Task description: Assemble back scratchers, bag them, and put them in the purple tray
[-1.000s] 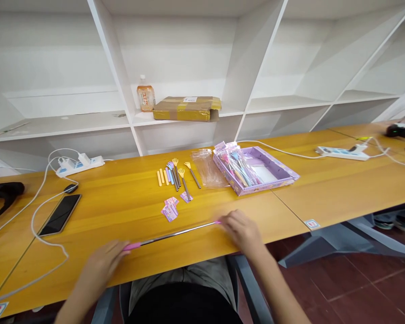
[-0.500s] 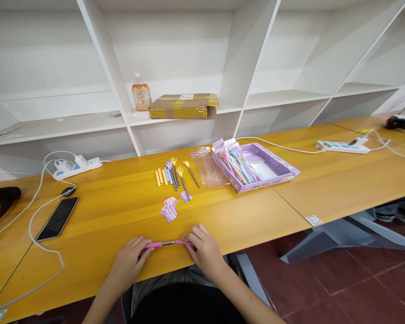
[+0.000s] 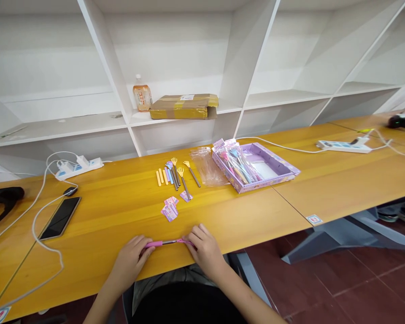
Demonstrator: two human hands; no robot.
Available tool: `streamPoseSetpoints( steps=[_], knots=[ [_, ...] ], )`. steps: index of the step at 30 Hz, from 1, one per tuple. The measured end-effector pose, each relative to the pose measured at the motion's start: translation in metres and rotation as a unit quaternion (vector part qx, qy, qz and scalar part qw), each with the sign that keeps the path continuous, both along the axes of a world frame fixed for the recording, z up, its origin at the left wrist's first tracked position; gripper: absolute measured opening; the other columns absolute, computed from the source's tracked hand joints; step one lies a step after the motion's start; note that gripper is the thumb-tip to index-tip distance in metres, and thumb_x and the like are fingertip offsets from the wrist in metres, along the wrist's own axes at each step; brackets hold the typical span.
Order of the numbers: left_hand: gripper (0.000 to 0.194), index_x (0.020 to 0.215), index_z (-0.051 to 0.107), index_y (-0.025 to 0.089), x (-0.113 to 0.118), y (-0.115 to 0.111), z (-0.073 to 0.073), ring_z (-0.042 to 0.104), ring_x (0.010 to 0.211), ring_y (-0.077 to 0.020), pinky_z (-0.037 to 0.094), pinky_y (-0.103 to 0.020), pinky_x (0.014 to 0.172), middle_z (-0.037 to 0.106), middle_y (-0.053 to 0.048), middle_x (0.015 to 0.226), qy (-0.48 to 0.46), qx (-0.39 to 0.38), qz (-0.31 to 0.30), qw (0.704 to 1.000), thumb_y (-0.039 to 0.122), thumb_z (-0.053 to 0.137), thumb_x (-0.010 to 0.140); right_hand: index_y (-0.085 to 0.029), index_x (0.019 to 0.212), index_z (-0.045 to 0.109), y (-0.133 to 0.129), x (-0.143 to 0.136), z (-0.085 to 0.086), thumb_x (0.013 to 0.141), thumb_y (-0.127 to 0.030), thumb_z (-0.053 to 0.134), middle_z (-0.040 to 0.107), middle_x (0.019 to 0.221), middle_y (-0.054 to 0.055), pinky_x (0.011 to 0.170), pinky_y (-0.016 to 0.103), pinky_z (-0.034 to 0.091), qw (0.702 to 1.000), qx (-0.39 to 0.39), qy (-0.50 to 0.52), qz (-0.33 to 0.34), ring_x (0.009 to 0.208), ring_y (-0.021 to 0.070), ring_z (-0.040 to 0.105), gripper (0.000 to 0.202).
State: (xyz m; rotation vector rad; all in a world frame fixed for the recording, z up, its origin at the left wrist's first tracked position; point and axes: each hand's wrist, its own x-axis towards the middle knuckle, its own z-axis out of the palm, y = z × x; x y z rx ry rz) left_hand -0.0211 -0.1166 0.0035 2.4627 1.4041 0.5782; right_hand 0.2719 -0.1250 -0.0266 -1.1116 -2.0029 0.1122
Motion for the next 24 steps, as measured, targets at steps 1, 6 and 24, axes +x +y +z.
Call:
streamPoseSetpoints(
  steps=[1, 6, 24],
  knots=[
    [0.033, 0.110, 0.075, 0.025, 0.000, 0.001, -0.001, 0.068, 0.089, -0.0210, 0.054, -0.033, 0.079, 0.073, -0.005, 0.096, 0.008, 0.008, -0.002, 1.000, 0.042, 0.048, 0.111, -0.021, 0.091, 0.066, 0.001, 0.001, 0.002, 0.107, -0.017, 0.059, 0.060, 0.082, 0.004, 0.071, 0.033, 0.043, 1.000, 0.009, -0.013, -0.003, 0.079, 0.0204, 0.050, 0.018],
    [0.039, 0.102, 0.075, 0.022, 0.005, 0.003, -0.013, 0.066, 0.082, -0.0206, 0.051, -0.033, 0.076, 0.071, -0.005, 0.090, 0.076, 0.068, -0.009, 0.995, 0.041, 0.043, 0.113, -0.021, 0.083, 0.062, 0.007, 0.005, 0.012, 0.109, -0.017, 0.055, 0.059, 0.078, 0.004, 0.069, 0.033, 0.038, 0.992, 0.063, -0.108, -0.028, 0.076, 0.0200, 0.049, 0.027],
    [0.055, 0.106, 0.082, 0.030, -0.177, -0.009, -0.003, 0.073, 0.094, -0.0265, 0.061, -0.039, 0.085, 0.080, -0.004, 0.099, 0.038, -0.010, 0.138, 0.990, 0.072, 0.046, 0.101, -0.023, 0.095, 0.073, 0.014, 0.232, -0.026, 0.105, -0.029, 0.061, 0.077, 0.094, 0.006, 0.076, 0.034, 0.056, 0.964, 0.050, -0.038, -0.257, 0.086, 0.0223, 0.074, 0.017]
  ],
)
